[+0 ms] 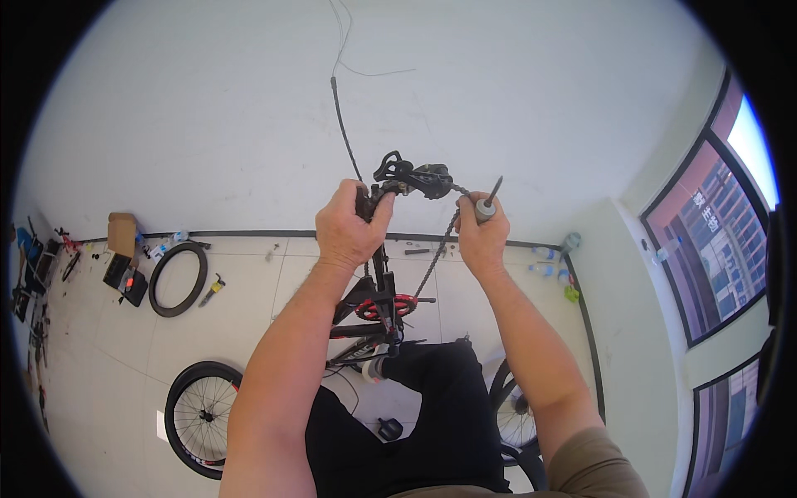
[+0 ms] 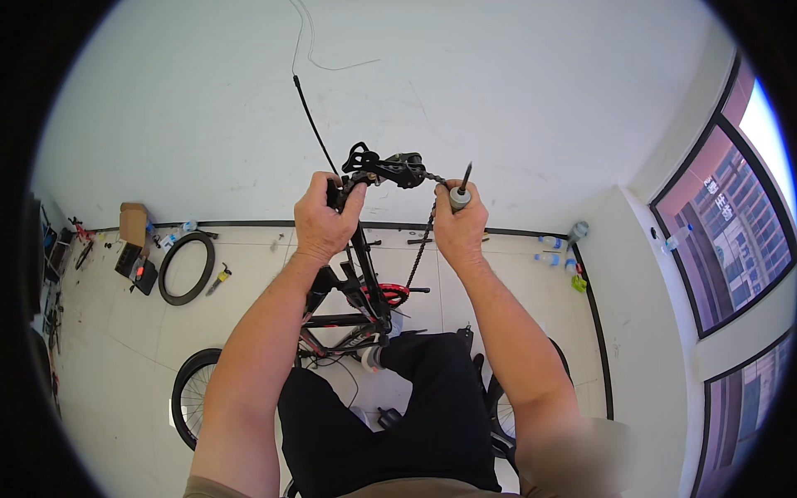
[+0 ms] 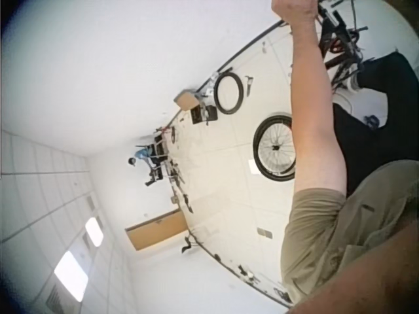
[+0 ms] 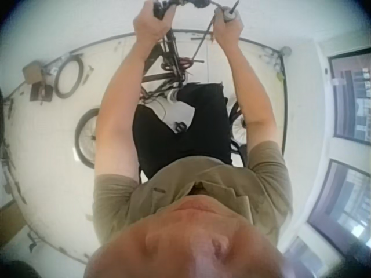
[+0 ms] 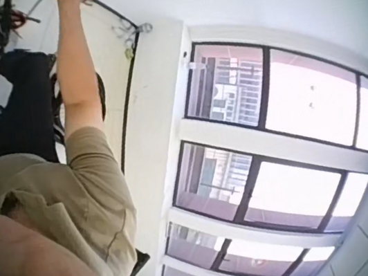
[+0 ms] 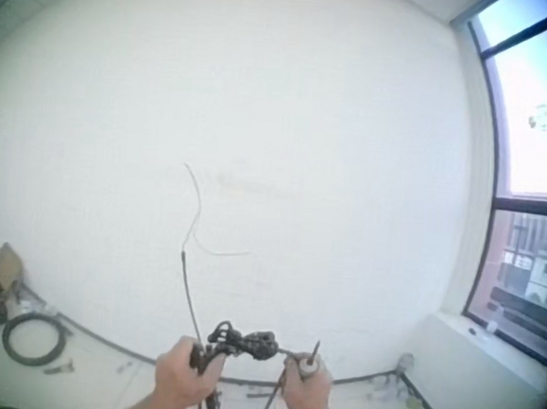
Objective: The person adjusts the rear derailleur and cable tension on an inverted bicycle using a screwdriver. They repeatedly tighten and loosen the cable anchor bolt and make small adjustments to the derailleur while the bike remains upside down.
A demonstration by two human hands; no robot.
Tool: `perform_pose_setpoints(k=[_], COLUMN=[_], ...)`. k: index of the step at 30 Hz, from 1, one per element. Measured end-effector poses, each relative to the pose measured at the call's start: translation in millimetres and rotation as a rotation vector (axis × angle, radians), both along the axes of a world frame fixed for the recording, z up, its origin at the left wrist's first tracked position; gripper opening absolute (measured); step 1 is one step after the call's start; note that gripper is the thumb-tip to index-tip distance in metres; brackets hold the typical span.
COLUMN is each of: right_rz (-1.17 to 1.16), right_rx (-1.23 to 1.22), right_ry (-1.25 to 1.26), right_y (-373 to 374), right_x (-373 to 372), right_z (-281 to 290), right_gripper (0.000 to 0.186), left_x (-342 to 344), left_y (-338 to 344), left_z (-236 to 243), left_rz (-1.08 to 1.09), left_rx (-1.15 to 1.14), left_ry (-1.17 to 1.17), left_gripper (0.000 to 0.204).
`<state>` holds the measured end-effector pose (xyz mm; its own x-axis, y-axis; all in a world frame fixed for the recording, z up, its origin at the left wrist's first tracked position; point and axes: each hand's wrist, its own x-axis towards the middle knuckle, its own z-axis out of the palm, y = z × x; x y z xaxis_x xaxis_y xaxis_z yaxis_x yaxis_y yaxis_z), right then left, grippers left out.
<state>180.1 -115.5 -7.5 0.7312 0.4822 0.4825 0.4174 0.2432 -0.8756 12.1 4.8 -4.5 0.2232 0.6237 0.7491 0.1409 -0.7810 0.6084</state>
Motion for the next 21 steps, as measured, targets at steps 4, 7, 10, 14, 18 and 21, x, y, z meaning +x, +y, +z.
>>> perform_pose_setpoints(k=[4,7,10,14,18,21], right_rz=[-0.108,-0.165,-0.161,0.016,0.183,0.18], right_rx=[-0.085,-0.079,-0.108,-0.216,-0.106,-0.13], right_ry=[-0.3,-0.43,-0.409,-0.125,0.077,0.156], right_y=[-1,-7,-8,-9,-12,-12], right_x=[16,21,24,13,-11,-16], right_z=[-11,-14,-12,-7,7,11], right_gripper=[0.013,0.014,0.014,0.015,0.015,0.016], left_x=[0,0,0,-1,-1,-1], left_y=[2,0,-2,-1,1,2], left_z=[3,0,1,3,0,-1], left_rz=[0.009,-0.009,-0.013,0.002,0.017,0.001], left_rx=[0.012,-0.008,-0.029,-0.023,0.004,-0.006], left_ry=[-0.014,-0.024,-0.022,-0.016,-0.021,-0.032], left_gripper=[0.034,0.034,0.034,0.034,0.033,0.032])
